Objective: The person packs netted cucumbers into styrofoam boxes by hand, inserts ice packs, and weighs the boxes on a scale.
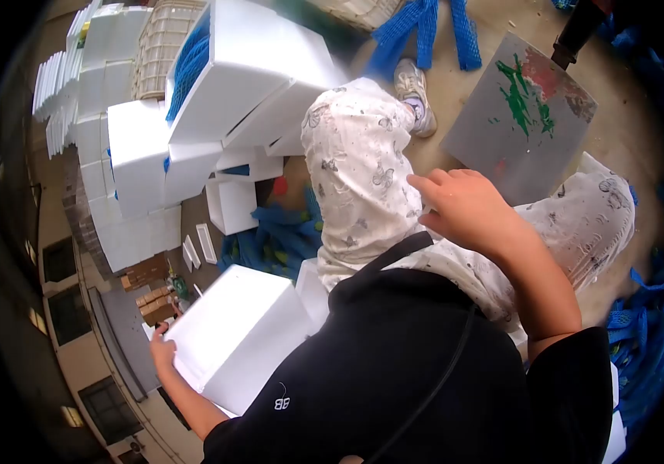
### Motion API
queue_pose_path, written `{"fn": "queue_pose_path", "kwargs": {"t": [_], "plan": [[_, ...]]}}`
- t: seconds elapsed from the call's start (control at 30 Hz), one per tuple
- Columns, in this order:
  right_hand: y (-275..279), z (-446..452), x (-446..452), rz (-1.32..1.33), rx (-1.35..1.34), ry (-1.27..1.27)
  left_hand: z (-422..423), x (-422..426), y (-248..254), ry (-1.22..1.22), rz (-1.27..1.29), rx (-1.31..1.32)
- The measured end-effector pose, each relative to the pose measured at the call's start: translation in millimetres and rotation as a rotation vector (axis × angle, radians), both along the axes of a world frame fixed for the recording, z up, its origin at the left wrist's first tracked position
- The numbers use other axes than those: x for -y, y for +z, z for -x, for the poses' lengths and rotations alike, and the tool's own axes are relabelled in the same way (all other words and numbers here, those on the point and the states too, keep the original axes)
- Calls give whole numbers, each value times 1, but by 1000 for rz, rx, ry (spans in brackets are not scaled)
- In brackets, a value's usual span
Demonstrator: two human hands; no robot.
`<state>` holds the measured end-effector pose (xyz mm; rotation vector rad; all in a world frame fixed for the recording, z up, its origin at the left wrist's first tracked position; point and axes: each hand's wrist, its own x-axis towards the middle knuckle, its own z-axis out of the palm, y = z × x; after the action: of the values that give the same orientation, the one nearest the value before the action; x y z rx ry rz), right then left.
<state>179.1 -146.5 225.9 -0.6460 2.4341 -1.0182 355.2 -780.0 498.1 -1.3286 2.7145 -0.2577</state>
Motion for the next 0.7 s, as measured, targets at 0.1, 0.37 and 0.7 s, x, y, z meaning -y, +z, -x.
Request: {"fn": "queue_pose_path", "kwargs": {"t": [0.1, 0.37, 0.7], "plan": [[-2, -3, -4, -47, 21, 37, 47, -71, 86, -342, 240, -449], [13, 8, -46, 500, -449, -669, 176, -343, 59, -1063, 34, -1114], [-100, 29, -104, 102, -87, -1558, 483, -495, -322, -1436, -1349, -331]]}}
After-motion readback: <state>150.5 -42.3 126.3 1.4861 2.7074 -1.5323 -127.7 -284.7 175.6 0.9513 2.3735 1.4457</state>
